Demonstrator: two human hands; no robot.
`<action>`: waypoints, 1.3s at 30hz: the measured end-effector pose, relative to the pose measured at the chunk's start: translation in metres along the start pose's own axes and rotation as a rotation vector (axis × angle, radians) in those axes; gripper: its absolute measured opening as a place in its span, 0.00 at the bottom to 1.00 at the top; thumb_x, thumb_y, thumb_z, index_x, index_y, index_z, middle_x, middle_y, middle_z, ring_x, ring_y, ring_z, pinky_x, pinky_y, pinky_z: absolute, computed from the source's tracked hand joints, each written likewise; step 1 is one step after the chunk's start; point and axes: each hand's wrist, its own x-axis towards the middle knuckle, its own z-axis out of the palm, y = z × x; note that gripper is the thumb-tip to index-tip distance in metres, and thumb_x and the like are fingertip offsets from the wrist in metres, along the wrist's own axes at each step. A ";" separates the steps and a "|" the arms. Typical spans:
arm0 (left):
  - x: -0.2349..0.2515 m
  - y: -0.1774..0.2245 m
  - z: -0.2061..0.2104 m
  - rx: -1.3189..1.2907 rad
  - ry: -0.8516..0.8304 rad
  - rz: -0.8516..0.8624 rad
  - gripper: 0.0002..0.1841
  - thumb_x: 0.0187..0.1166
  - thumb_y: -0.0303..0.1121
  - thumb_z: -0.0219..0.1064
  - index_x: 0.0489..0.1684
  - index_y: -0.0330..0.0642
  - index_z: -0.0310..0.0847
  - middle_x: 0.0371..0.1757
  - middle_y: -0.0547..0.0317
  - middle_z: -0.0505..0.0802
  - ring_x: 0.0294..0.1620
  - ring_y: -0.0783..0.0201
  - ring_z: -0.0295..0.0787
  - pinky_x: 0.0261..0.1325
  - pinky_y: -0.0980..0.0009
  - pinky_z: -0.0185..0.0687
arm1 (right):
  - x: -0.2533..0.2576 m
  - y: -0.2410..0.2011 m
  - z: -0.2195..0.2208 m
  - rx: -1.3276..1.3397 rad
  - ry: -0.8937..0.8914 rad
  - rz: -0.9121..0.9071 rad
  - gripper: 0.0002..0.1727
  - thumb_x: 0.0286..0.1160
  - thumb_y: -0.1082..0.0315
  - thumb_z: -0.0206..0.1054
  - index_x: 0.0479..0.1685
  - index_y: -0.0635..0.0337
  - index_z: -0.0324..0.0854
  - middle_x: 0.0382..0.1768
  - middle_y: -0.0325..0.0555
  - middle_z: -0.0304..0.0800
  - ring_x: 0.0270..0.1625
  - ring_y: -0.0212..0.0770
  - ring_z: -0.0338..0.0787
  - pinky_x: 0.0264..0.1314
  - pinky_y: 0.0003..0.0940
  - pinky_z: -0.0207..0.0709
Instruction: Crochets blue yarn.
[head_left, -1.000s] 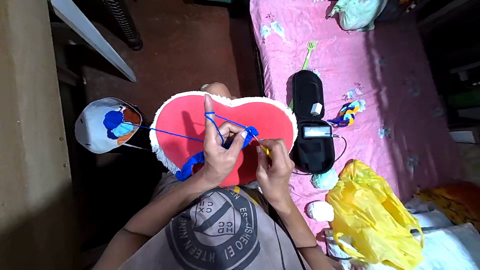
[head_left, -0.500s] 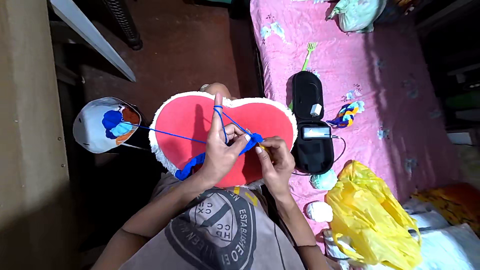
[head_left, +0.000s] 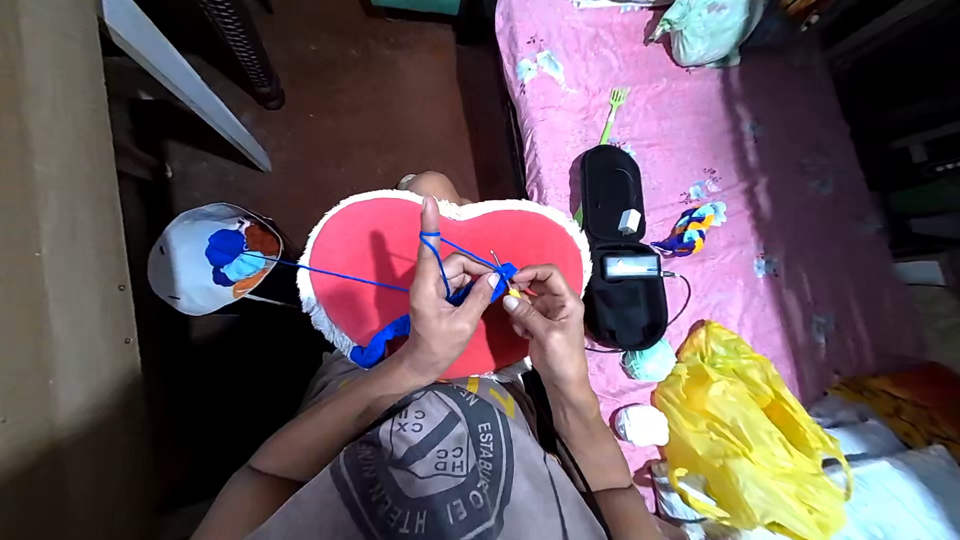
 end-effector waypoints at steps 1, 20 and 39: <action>0.001 0.001 0.000 -0.045 0.006 -0.059 0.58 0.67 0.11 0.68 0.96 0.48 0.25 0.35 0.62 0.92 0.32 0.69 0.91 0.40 0.76 0.89 | 0.000 0.000 0.001 0.094 -0.002 0.051 0.12 0.70 0.84 0.64 0.49 0.63 0.78 0.37 0.41 0.88 0.21 0.21 0.75 0.22 0.15 0.69; -0.004 -0.006 -0.002 0.146 -0.014 0.197 0.53 0.71 0.16 0.69 0.95 0.46 0.33 0.39 0.63 0.93 0.37 0.73 0.90 0.44 0.78 0.87 | 0.000 0.000 0.001 -0.335 0.012 -0.206 0.09 0.72 0.81 0.66 0.48 0.66 0.82 0.37 0.38 0.90 0.33 0.20 0.85 0.37 0.15 0.81; 0.009 0.008 -0.012 -0.171 -0.059 -0.287 0.58 0.71 0.13 0.67 0.97 0.57 0.24 0.36 0.57 0.91 0.30 0.66 0.91 0.37 0.74 0.89 | -0.004 0.012 0.002 -0.139 0.065 -0.145 0.14 0.68 0.84 0.67 0.50 0.62 0.79 0.37 0.36 0.90 0.30 0.21 0.84 0.34 0.16 0.80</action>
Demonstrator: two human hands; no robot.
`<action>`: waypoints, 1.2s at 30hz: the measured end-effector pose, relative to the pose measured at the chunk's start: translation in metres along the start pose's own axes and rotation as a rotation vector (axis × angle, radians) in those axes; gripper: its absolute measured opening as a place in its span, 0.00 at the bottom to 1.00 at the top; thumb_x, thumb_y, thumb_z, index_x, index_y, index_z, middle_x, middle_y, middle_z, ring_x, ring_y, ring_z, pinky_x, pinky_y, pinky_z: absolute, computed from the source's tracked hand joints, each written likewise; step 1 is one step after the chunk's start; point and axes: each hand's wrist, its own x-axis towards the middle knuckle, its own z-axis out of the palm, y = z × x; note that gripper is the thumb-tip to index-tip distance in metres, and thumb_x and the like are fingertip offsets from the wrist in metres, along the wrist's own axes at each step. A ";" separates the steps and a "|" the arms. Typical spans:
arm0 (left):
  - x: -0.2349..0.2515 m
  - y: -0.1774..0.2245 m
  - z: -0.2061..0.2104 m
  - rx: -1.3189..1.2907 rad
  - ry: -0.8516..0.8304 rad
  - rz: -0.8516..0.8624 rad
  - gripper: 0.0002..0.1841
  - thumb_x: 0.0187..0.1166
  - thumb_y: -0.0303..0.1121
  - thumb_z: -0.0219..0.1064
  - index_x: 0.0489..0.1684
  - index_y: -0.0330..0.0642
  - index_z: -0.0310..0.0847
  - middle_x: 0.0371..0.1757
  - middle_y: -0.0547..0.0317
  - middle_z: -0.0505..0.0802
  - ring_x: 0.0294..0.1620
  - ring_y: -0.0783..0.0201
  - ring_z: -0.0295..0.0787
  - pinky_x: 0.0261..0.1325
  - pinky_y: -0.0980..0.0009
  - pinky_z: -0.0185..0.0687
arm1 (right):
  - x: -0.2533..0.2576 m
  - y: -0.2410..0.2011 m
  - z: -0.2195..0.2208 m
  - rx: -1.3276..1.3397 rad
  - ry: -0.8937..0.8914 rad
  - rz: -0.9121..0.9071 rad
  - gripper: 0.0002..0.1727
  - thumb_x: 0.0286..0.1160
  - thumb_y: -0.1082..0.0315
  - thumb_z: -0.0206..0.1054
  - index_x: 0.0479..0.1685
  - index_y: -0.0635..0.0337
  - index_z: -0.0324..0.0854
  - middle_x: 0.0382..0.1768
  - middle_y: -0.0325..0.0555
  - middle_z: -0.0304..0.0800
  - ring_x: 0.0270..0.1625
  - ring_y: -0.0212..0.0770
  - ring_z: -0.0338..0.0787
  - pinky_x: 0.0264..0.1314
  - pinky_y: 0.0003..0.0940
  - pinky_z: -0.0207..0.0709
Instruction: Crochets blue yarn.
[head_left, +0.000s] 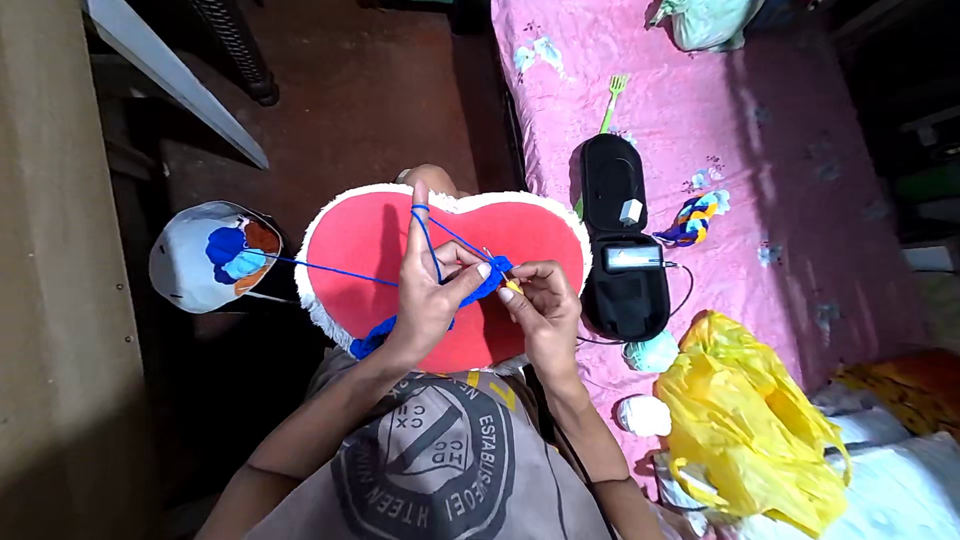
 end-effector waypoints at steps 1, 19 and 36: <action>0.000 0.001 -0.001 -0.005 -0.014 -0.018 0.58 0.71 0.13 0.66 0.97 0.57 0.24 0.36 0.58 0.91 0.30 0.67 0.91 0.37 0.75 0.89 | 0.000 0.003 -0.001 -0.048 -0.001 -0.052 0.13 0.69 0.83 0.67 0.50 0.62 0.80 0.38 0.36 0.90 0.34 0.21 0.86 0.39 0.17 0.82; -0.004 -0.025 0.000 0.446 -0.034 0.543 0.47 0.74 0.19 0.67 0.94 0.51 0.42 0.39 0.62 0.93 0.38 0.74 0.91 0.46 0.79 0.87 | 0.015 -0.012 -0.020 0.213 -0.187 0.316 0.14 0.70 0.82 0.65 0.52 0.59 0.79 0.32 0.38 0.85 0.19 0.21 0.72 0.20 0.14 0.66; 0.004 0.002 -0.002 0.210 -0.119 0.039 0.56 0.70 0.14 0.68 0.97 0.51 0.29 0.35 0.59 0.91 0.29 0.69 0.89 0.34 0.78 0.87 | 0.006 0.009 -0.019 -0.451 -0.054 -0.260 0.09 0.75 0.75 0.68 0.51 0.66 0.81 0.39 0.43 0.90 0.38 0.25 0.89 0.42 0.19 0.85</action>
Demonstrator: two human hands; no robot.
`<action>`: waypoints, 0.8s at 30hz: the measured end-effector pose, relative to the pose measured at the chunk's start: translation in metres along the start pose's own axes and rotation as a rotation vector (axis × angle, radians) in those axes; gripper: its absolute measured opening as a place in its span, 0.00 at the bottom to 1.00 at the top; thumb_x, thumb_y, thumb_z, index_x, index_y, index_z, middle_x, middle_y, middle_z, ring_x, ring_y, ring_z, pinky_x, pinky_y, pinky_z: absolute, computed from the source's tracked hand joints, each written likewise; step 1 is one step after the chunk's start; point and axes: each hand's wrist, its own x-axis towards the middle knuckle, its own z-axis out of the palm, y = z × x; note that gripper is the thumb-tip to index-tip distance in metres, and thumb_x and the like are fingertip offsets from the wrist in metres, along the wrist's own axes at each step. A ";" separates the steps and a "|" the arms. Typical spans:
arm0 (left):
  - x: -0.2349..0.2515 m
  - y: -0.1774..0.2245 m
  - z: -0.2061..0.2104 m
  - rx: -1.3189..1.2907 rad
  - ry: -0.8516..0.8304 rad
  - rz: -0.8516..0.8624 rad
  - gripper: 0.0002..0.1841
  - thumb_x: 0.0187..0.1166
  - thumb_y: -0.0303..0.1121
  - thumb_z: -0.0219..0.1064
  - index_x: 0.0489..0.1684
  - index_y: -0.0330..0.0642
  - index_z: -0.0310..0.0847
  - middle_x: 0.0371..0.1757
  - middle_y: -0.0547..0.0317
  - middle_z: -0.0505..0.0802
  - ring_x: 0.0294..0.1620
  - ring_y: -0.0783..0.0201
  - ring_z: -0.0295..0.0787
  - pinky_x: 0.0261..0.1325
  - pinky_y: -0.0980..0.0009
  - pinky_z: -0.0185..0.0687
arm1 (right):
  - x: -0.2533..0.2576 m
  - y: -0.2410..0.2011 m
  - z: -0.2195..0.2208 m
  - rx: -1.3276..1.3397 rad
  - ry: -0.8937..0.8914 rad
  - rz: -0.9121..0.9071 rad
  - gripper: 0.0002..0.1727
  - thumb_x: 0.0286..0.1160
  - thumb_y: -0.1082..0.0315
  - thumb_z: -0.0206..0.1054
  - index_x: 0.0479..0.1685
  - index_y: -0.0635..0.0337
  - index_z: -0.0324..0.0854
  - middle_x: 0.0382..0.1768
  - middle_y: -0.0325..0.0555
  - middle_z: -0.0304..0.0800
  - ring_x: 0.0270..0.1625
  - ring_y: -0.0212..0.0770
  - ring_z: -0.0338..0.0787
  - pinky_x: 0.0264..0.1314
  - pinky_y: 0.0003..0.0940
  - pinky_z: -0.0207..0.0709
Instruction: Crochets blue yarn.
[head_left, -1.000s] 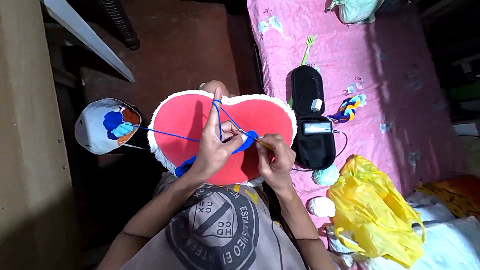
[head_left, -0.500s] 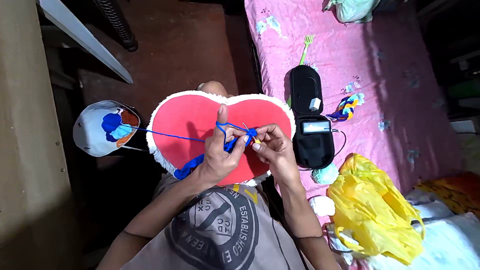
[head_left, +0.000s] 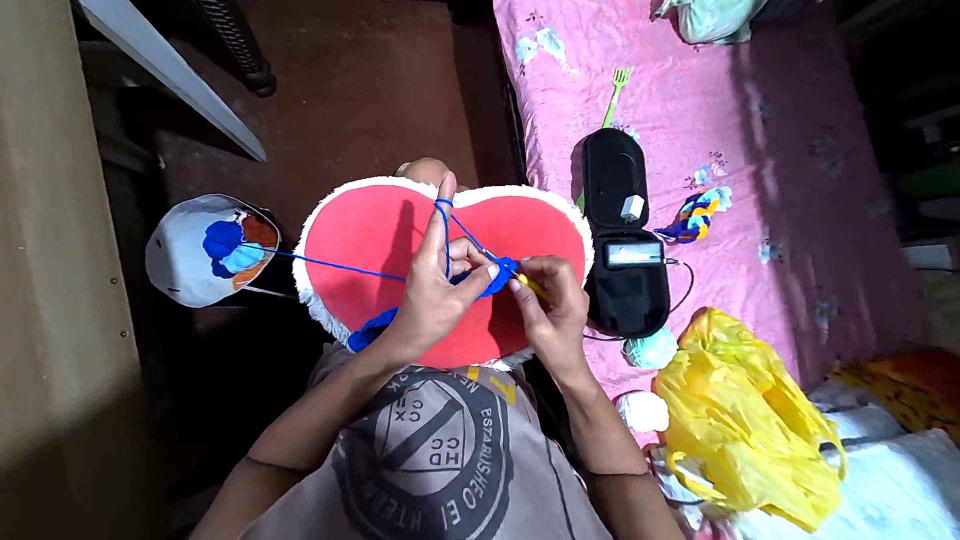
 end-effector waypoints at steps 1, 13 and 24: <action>-0.001 -0.003 0.002 0.072 0.021 0.084 0.55 0.70 0.15 0.68 0.97 0.47 0.29 0.36 0.60 0.91 0.30 0.69 0.89 0.34 0.78 0.87 | 0.002 -0.007 -0.002 0.150 -0.047 0.169 0.12 0.73 0.78 0.68 0.54 0.64 0.79 0.39 0.39 0.89 0.35 0.23 0.86 0.38 0.17 0.82; -0.009 -0.024 0.009 0.305 0.134 0.487 0.45 0.77 0.21 0.67 0.92 0.53 0.39 0.40 0.61 0.92 0.39 0.72 0.91 0.46 0.77 0.87 | -0.004 -0.020 -0.001 0.504 -0.021 0.388 0.12 0.71 0.82 0.66 0.51 0.61 0.78 0.33 0.36 0.86 0.21 0.20 0.75 0.23 0.14 0.71; -0.009 -0.009 0.009 0.128 0.081 0.177 0.58 0.70 0.15 0.67 0.94 0.44 0.18 0.43 0.62 0.91 0.35 0.71 0.91 0.38 0.77 0.89 | -0.015 -0.007 0.012 -0.111 0.085 0.025 0.14 0.79 0.74 0.66 0.61 0.67 0.82 0.44 0.48 0.91 0.44 0.32 0.91 0.48 0.27 0.87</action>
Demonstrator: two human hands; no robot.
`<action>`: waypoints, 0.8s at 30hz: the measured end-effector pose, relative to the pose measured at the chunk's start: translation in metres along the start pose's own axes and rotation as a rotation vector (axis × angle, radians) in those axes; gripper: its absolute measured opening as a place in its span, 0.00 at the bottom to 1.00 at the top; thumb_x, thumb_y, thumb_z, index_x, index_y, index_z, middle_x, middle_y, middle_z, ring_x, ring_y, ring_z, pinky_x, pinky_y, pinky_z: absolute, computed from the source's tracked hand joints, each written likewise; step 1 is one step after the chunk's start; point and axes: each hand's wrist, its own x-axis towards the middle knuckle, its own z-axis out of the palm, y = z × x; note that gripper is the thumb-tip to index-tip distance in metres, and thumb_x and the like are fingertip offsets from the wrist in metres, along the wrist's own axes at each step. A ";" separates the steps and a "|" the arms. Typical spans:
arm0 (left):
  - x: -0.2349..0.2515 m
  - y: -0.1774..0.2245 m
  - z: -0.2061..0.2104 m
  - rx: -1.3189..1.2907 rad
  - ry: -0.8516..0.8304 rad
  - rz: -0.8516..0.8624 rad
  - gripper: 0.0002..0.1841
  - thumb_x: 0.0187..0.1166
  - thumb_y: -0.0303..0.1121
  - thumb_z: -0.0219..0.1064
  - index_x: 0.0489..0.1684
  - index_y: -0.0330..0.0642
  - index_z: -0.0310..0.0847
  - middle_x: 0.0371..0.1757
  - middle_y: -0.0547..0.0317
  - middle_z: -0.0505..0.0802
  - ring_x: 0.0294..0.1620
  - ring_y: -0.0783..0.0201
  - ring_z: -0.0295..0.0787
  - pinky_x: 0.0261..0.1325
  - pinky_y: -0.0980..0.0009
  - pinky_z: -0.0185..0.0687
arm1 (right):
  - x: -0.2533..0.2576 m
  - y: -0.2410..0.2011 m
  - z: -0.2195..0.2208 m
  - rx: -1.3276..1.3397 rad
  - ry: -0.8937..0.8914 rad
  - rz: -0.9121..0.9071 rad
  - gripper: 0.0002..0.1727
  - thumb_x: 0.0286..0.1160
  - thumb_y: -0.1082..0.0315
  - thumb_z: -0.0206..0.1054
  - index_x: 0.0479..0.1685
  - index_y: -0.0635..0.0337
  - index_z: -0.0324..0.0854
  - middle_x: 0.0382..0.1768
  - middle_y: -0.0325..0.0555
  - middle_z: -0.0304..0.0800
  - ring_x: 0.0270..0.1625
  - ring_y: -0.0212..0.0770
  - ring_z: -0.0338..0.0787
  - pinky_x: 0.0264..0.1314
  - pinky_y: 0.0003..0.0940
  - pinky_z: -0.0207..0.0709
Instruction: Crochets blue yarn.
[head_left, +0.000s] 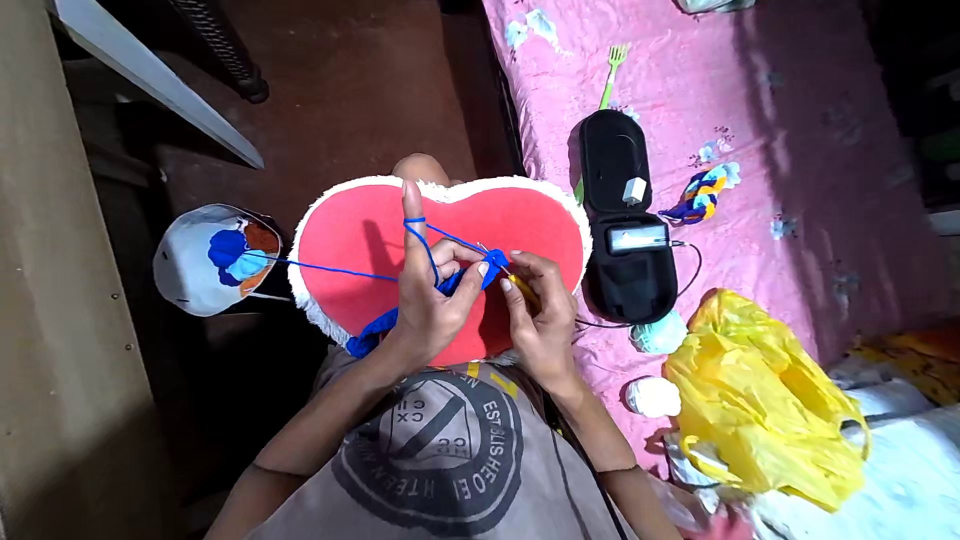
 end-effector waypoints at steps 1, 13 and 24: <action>0.000 -0.001 0.000 0.030 -0.003 0.019 0.57 0.70 0.15 0.67 0.93 0.44 0.18 0.43 0.62 0.91 0.36 0.71 0.91 0.39 0.77 0.89 | 0.001 0.000 0.000 -0.093 0.024 -0.055 0.14 0.78 0.74 0.67 0.59 0.67 0.83 0.41 0.49 0.90 0.41 0.34 0.91 0.43 0.27 0.86; 0.008 0.008 -0.009 -0.029 -0.043 -0.190 0.57 0.69 0.13 0.66 0.97 0.51 0.26 0.35 0.60 0.89 0.22 0.70 0.85 0.25 0.79 0.83 | -0.001 0.013 -0.019 -0.384 0.058 -0.294 0.07 0.75 0.74 0.66 0.40 0.63 0.91 0.32 0.49 0.90 0.32 0.39 0.89 0.32 0.29 0.83; 0.009 0.010 -0.008 -0.086 -0.082 -0.266 0.56 0.70 0.12 0.65 0.97 0.55 0.29 0.35 0.58 0.90 0.23 0.68 0.86 0.26 0.79 0.83 | -0.003 0.014 -0.031 0.134 -0.121 0.075 0.13 0.73 0.77 0.67 0.54 0.65 0.91 0.38 0.41 0.87 0.39 0.27 0.86 0.43 0.20 0.84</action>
